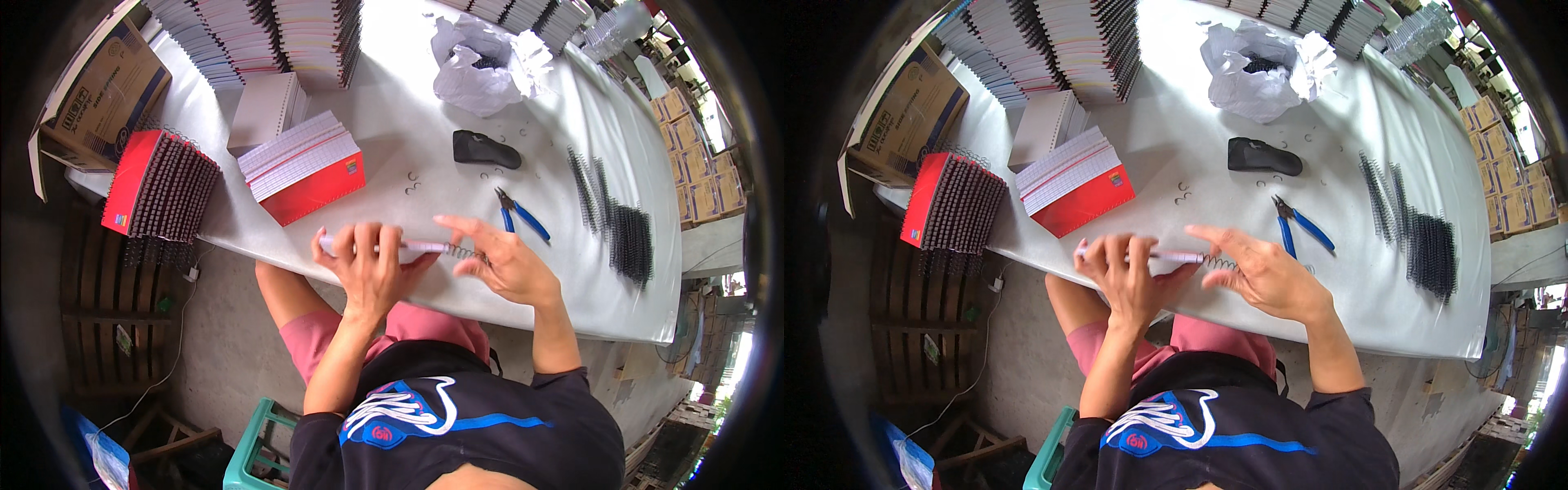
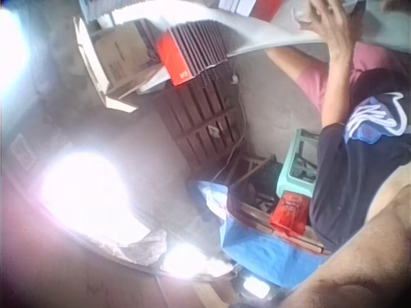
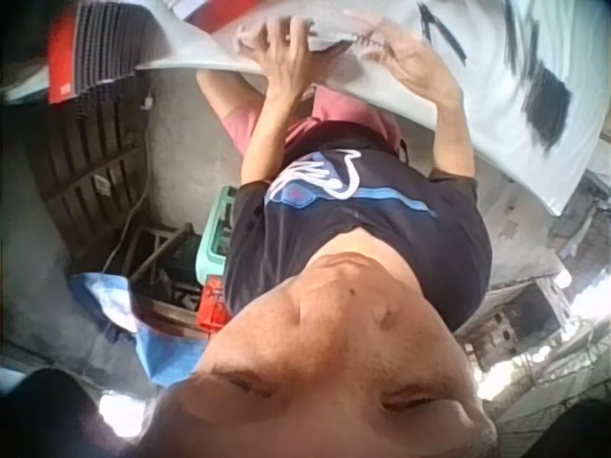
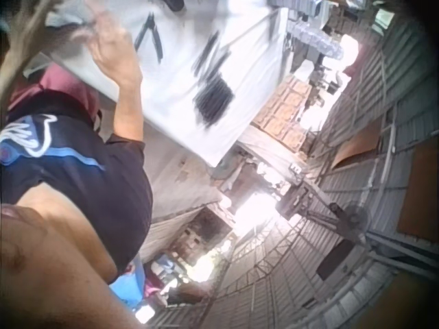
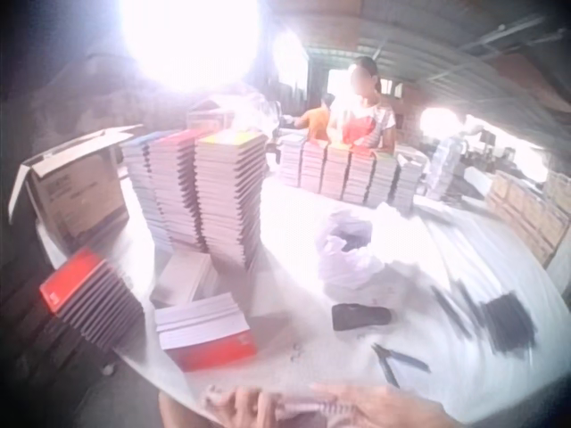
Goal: The person binds a notebook by hand-threading a spiral coil through the pre-punched holes of a stack of red paper covers and inner pages, then trims the excess coil using a pair of blue-handled wire cutters.
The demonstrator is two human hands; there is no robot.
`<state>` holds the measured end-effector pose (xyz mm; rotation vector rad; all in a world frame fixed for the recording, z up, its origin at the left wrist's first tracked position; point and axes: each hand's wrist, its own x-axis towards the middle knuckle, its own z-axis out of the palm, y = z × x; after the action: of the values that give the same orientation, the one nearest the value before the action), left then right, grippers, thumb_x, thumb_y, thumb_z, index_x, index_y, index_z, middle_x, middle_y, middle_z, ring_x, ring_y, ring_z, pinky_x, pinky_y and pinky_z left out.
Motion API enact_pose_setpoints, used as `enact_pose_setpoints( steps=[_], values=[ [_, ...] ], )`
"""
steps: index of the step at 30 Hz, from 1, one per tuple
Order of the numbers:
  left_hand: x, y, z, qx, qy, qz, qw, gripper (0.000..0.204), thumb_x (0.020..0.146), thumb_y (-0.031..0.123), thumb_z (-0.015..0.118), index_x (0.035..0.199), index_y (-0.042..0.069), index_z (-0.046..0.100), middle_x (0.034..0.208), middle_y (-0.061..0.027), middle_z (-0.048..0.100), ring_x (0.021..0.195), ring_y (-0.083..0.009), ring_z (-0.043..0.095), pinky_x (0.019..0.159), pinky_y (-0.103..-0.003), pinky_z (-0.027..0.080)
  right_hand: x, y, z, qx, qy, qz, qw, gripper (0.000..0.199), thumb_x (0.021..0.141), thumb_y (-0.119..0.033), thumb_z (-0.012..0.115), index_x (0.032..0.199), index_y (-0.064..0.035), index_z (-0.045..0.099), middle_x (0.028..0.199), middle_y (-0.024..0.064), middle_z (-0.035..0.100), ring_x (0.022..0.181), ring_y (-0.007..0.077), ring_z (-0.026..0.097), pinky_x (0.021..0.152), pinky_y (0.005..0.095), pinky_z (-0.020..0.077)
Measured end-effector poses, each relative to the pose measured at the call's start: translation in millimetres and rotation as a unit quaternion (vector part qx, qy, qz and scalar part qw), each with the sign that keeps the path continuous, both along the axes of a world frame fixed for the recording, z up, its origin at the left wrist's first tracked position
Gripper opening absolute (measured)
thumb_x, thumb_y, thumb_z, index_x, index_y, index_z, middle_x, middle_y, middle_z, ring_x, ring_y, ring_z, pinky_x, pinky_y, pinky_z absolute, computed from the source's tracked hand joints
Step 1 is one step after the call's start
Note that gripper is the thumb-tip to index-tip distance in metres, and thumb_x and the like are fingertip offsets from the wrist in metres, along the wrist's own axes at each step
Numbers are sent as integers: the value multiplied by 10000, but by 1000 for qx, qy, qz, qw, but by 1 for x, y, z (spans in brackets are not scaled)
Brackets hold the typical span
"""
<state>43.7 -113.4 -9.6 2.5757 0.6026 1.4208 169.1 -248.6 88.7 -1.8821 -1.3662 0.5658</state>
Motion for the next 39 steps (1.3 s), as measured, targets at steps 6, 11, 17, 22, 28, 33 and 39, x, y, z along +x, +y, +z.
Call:
enact_pose_setpoints(
  steps=[6, 11, 17, 22, 28, 33, 39],
  values=[
    [6, 6, 1, -44, 68, -25, 996, 568, 603, 601, 717, 912, 148, 568, 883, -30, 477, 945, -234, 441, 847, -499, 296, 18, -9, -26, 57, -108, 10, 992, 362, 873, -129, 599, 1230, -105, 541, 873, 107, 597, 697, 213, 578, 609, 315, 458],
    [4, 8, 1, -37, 81, -32, 996, 523, 622, 595, 709, 835, 139, 566, 934, -46, 477, 945, -247, 441, 853, -483, 304, 24, -3, -10, -194, 149, 40, 969, 324, 907, -148, 519, 1229, -140, 554, 949, 110, 628, 738, 219, 602, 754, 351, 472],
    [5, 16, 9, -88, 21, -81, 993, 572, 555, 551, 767, 777, 73, 544, 1112, -128, 488, 1018, -319, 440, 853, -439, 364, 112, 4, -57, 18, -411, -48, 910, 350, 876, -91, 505, 1214, -143, 577, 997, 103, 672, 859, 276, 645, 817, 357, 485],
    [5, 17, 18, -94, 41, -96, 990, 584, 526, 507, 809, 740, 39, 534, 1149, -153, 481, 1076, -349, 417, 880, -459, 372, 133, 5, -71, 49, -174, -109, 977, 449, 730, 109, 505, 1123, -69, 632, 1081, 112, 665, 954, 270, 648, 842, 380, 500],
    [3, 21, 5, -122, 48, -114, 985, 601, 540, 535, 812, 671, 39, 499, 1184, -141, 460, 1136, -374, 369, 927, -482, 350, 56, 4, -44, 161, 316, 161, 921, 274, 728, 175, 563, 934, 41, 685, 998, 212, 668, 1002, 324, 637, 936, 424, 481],
    [3, 20, 10, -117, 20, -125, 985, 534, 542, 443, 811, 687, 32, 502, 1173, -165, 453, 1162, -379, 383, 966, -524, 345, 52, 5, -48, 261, 368, 186, 873, 300, 656, 179, 620, 885, 8, 711, 934, 198, 685, 952, 302, 662, 900, 392, 506],
    [7, 27, 6, -112, 5, -142, 984, 587, 513, 517, 812, 673, 46, 501, 1188, -169, 439, 1200, -393, 356, 945, -493, 369, 62, 13, -46, 165, 194, 153, 955, 357, 593, 147, 635, 894, -21, 722, 940, 138, 700, 921, 252, 674, 853, 360, 520]
  ],
)
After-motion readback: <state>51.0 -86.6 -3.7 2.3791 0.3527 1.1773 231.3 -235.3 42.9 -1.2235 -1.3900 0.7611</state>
